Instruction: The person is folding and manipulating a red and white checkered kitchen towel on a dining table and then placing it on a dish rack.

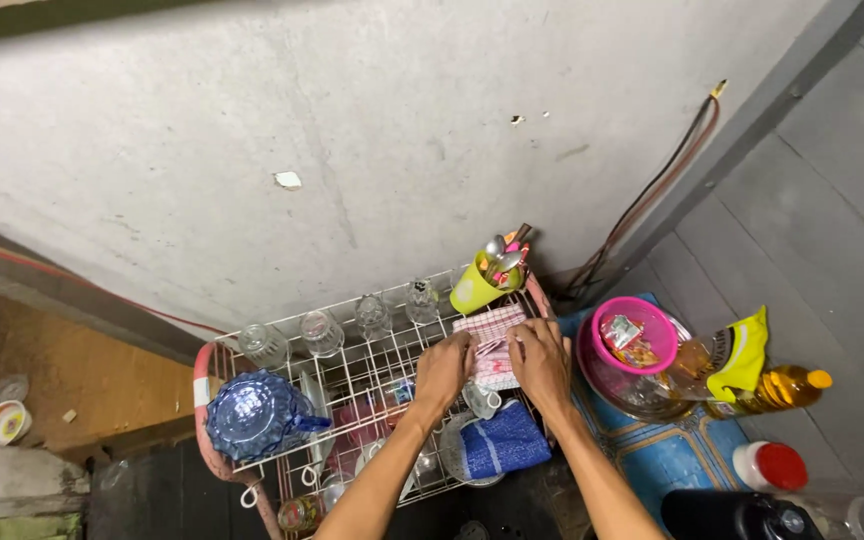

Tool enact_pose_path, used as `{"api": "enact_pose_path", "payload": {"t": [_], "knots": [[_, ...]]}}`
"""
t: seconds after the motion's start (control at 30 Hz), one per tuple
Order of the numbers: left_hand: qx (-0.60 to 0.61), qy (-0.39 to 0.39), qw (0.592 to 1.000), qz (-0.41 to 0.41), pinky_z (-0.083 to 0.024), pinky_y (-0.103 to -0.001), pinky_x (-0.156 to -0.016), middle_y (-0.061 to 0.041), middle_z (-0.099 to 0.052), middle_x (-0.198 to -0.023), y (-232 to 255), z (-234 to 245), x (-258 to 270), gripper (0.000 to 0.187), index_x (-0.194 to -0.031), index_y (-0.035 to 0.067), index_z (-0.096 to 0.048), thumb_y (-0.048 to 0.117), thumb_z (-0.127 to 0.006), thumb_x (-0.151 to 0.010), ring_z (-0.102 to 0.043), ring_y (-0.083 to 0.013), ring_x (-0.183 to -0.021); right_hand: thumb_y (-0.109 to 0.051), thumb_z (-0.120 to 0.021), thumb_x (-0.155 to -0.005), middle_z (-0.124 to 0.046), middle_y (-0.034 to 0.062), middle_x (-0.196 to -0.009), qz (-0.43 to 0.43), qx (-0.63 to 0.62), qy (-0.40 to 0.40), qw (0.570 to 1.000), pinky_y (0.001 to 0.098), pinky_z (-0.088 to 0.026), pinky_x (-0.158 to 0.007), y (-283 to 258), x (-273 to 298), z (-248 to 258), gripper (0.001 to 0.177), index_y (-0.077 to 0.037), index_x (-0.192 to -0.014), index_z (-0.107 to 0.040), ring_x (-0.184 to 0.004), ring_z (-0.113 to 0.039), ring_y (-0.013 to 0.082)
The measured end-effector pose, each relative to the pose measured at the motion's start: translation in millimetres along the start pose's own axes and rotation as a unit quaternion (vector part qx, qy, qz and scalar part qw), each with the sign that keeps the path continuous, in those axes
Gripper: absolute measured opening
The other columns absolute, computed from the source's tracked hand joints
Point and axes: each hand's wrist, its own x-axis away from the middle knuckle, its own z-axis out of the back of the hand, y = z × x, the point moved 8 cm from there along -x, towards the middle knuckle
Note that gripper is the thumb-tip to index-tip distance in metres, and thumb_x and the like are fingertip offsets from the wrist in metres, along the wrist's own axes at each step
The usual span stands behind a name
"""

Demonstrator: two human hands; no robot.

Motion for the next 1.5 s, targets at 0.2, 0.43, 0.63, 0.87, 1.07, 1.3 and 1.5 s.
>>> {"api": "enact_pose_path", "payload": {"t": [0.2, 0.43, 0.63, 0.87, 1.07, 1.3, 1.5], "knots": [[0.233, 0.095, 0.958, 0.137, -0.052, -0.039, -0.066, -0.018, -0.07, -0.075, 5, 111, 18, 0.02, -0.109, 0.003, -0.067, 0.018, -0.057, -0.103, -0.07, -0.0284, -0.069, -0.013, -0.064, -0.1, -0.073, 0.0151, -0.098, 0.002, -0.205, 0.057, 0.977, 0.0412, -0.053, -0.079, -84, -34, 32, 0.012, -0.001, -0.103, -0.067, -0.092, -0.07, 0.0338], [0.399, 0.193, 0.891, 0.098, -0.043, -0.024, -0.058, 0.002, -0.06, -0.074, -37, 248, 100, 0.014, -0.104, -0.001, -0.064, 0.012, -0.057, -0.104, -0.049, -0.0031, -0.068, -0.008, -0.065, -0.1, -0.074, 0.01, -0.094, 0.061, -0.324, 0.074, 0.941, 0.0318, -0.054, -0.08, -258, -24, 69, 0.011, 0.001, -0.104, -0.07, -0.087, -0.071, 0.0198], [0.428, 0.247, 0.864, 0.1, -0.039, -0.021, -0.058, 0.006, -0.06, -0.077, -133, 348, 215, 0.013, -0.103, 0.001, -0.06, 0.013, -0.055, -0.106, -0.048, -0.0003, -0.069, -0.007, -0.065, -0.1, -0.071, 0.0027, -0.095, 0.105, -0.424, 0.006, 0.899, 0.0245, -0.05, -0.077, -410, 28, 31, 0.011, 0.001, -0.104, -0.071, -0.085, -0.061, 0.0089], [0.403, 0.38, 0.821, 0.136, -0.041, -0.021, -0.062, 0.004, -0.06, -0.082, -257, 472, 377, 0.01, -0.11, 0.004, -0.059, 0.008, -0.057, -0.101, -0.051, -0.0025, -0.072, -0.01, -0.063, -0.104, -0.061, -0.0046, -0.091, 0.078, -0.527, -0.075, 0.843, 0.0198, -0.047, -0.068, -560, 75, -52, 0.009, -0.003, -0.106, -0.068, -0.078, -0.054, 0.0042], [0.384, 0.308, 0.852, 0.178, -0.046, -0.022, -0.067, 0.001, -0.066, -0.085, -308, 515, 449, 0.024, -0.12, 0.006, -0.066, 0.012, -0.065, -0.097, -0.056, -0.0041, -0.075, -0.009, -0.063, -0.103, -0.06, -0.0048, -0.085, 0.111, -0.566, -0.199, 0.792, 0.0195, -0.042, -0.065, -677, 114, -122, 0.009, -0.003, -0.105, -0.068, -0.074, -0.051, 0.0027], [0.237, 0.372, 0.852, 0.282, -0.047, -0.03, -0.063, -0.004, -0.067, -0.075, -378, 549, 504, 0.021, -0.1, 0.002, -0.073, 0.022, -0.069, -0.097, -0.056, -0.01, -0.067, -0.008, -0.064, -0.101, -0.062, -0.0005, -0.086, 0.098, -0.55, -0.269, 0.784, 0.0247, -0.045, -0.064, -729, 112, -185, 0.008, -0.003, -0.105, -0.068, -0.074, -0.055, 0.0073], [0.244, 0.425, 0.827, 0.274, -0.05, -0.029, -0.063, -0.005, -0.074, -0.08, -464, 566, 515, 0.021, -0.098, 0.001, -0.07, 0.021, -0.065, -0.097, -0.065, -0.009, -0.071, -0.01, -0.058, -0.102, -0.072, 0.0016, -0.111, 0.081, -0.505, -0.29, 0.809, 0.0268, -0.057, -0.075, -753, 95, -254, 0.01, -0.006, -0.104, -0.067, -0.096, -0.068, 0.0094]]}}
